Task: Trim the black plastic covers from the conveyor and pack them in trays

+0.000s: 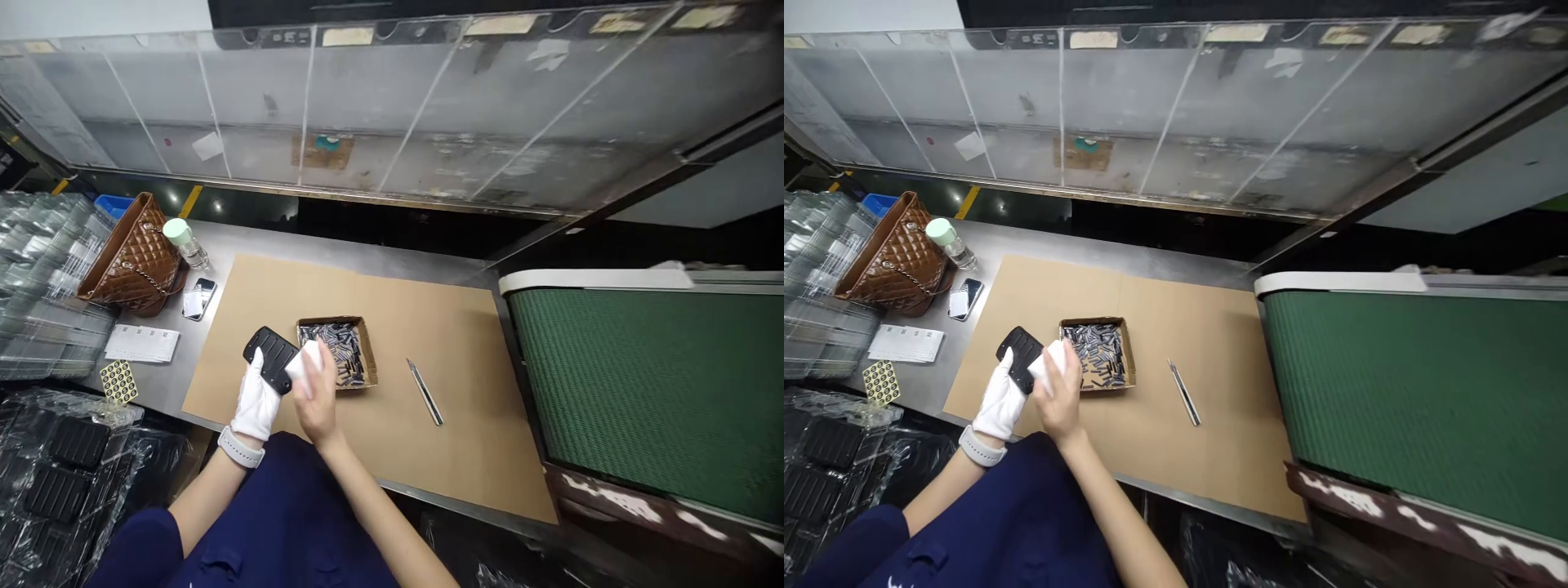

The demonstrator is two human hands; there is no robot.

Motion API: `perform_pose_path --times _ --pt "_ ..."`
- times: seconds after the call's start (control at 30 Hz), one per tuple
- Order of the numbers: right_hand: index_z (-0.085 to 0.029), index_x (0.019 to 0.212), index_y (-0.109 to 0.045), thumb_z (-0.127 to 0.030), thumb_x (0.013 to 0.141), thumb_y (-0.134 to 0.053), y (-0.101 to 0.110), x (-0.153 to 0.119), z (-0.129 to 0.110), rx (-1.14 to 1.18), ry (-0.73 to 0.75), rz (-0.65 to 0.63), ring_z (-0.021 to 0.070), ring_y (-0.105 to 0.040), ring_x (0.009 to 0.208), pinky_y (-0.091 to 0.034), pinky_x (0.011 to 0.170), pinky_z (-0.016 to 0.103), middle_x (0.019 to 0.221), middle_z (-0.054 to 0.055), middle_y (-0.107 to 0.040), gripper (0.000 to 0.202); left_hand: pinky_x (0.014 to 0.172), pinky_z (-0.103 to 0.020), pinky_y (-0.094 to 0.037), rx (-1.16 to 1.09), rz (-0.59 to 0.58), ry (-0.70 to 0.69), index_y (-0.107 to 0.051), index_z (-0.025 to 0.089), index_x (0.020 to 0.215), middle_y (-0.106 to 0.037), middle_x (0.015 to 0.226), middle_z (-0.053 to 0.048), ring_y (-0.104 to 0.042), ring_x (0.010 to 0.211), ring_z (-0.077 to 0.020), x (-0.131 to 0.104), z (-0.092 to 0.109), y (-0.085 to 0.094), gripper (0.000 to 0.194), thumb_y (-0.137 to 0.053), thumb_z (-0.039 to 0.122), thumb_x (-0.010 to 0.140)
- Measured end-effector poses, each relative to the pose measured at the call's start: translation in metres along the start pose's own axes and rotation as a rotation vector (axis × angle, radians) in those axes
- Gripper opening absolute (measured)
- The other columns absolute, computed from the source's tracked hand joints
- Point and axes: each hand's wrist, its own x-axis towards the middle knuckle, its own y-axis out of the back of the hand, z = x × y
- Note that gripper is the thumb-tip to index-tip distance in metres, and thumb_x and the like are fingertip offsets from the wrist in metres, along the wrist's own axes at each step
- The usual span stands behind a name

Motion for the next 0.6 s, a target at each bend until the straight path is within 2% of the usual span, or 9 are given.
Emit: perform_pose_path --times 0.1,0.13,0.23,0.27,0.33,0.4,0.47,0.53,0.6 --pt "-0.031 0.120 -0.061 -0.028 0.079 -0.052 0.006 -0.003 0.007 -0.115 0.265 -0.060 0.0316 -0.041 0.127 -0.035 0.102 0.052 0.140 0.007 -0.040 0.042 0.096 -0.033 -0.049 0.042 -0.005 0.148 -0.051 0.014 0.128 -0.067 0.113 -0.011 -0.061 0.109 -0.0210 0.001 -0.005 -0.004 0.042 -0.043 0.035 0.093" --pt "-0.031 0.119 -0.061 -0.028 0.078 -0.052 0.010 0.000 0.011 -0.139 0.303 -0.061 0.0312 -0.042 0.125 -0.036 0.102 0.052 0.139 0.007 -0.042 0.042 0.097 -0.032 -0.048 0.042 0.003 0.154 -0.050 0.013 0.128 -0.067 0.112 -0.011 -0.061 0.110 -0.0199 0.001 -0.007 -0.006 0.041 -0.040 0.033 0.094" --pt "-0.028 0.122 -0.060 -0.026 0.081 -0.047 0.019 0.007 0.018 -0.201 0.233 0.019 0.0299 -0.041 0.126 -0.037 0.100 0.052 0.140 0.008 -0.040 0.043 0.098 -0.024 -0.046 -0.013 0.060 0.032 -0.047 0.013 0.130 -0.067 0.112 -0.009 -0.060 0.110 -0.0143 0.001 -0.013 -0.009 0.039 -0.032 0.026 0.096" --pt "-0.027 0.122 -0.059 -0.026 0.081 -0.047 0.019 0.005 0.018 -0.210 0.209 0.033 0.0295 -0.040 0.127 -0.037 0.100 0.051 0.141 0.009 -0.040 0.043 0.098 -0.024 -0.046 -0.023 0.067 0.030 -0.046 0.013 0.130 -0.067 0.112 -0.009 -0.060 0.111 -0.0140 0.001 -0.014 -0.008 0.040 -0.031 0.027 0.096" --pt "-0.028 0.121 -0.060 -0.028 0.080 -0.048 0.016 -0.004 0.016 -0.199 0.251 -0.016 0.0283 -0.041 0.127 -0.038 0.101 0.050 0.140 0.009 -0.041 0.042 0.099 -0.028 -0.046 0.019 0.031 0.157 -0.047 0.009 0.130 -0.067 0.112 -0.013 -0.059 0.112 -0.0178 0.002 -0.015 -0.005 0.045 -0.031 0.034 0.096" --pt "-0.030 0.118 -0.062 -0.031 0.078 -0.052 0.011 -0.012 0.019 -0.161 0.325 -0.132 0.0274 -0.043 0.126 -0.037 0.102 0.048 0.138 0.007 -0.045 0.041 0.098 -0.032 -0.047 0.121 -0.019 0.240 -0.049 0.005 0.127 -0.067 0.111 -0.017 -0.060 0.110 -0.0221 0.002 -0.014 0.003 0.050 -0.037 0.039 0.094" --pt "-0.030 0.120 -0.061 -0.033 0.079 -0.052 0.006 -0.011 0.030 -0.143 0.237 -0.215 0.0273 -0.041 0.127 -0.035 0.104 0.048 0.139 0.007 -0.044 0.041 0.099 -0.031 -0.047 0.188 -0.034 0.144 -0.049 0.010 0.128 -0.066 0.113 -0.014 -0.061 0.110 -0.0209 0.003 -0.009 0.014 0.047 -0.047 0.037 0.090" --pt "-0.025 0.127 -0.055 -0.032 0.083 -0.049 0.004 0.001 0.051 -0.159 -0.033 -0.246 0.0274 -0.036 0.131 -0.031 0.107 0.047 0.143 0.010 -0.039 0.046 0.101 -0.029 -0.044 0.265 -0.002 -0.040 -0.047 0.022 0.129 -0.064 0.119 -0.007 -0.059 0.112 -0.0172 0.004 -0.001 0.033 0.045 -0.056 0.031 0.086" --pt "-0.018 0.134 -0.047 -0.031 0.085 -0.048 0.006 0.016 0.075 -0.195 -0.297 -0.248 0.0280 -0.032 0.134 -0.028 0.109 0.047 0.146 0.013 -0.035 0.051 0.103 -0.034 -0.043 0.479 0.067 -0.169 -0.045 0.028 0.129 -0.059 0.127 -0.004 -0.056 0.117 -0.0186 0.007 0.011 0.059 0.049 -0.061 0.028 0.083"
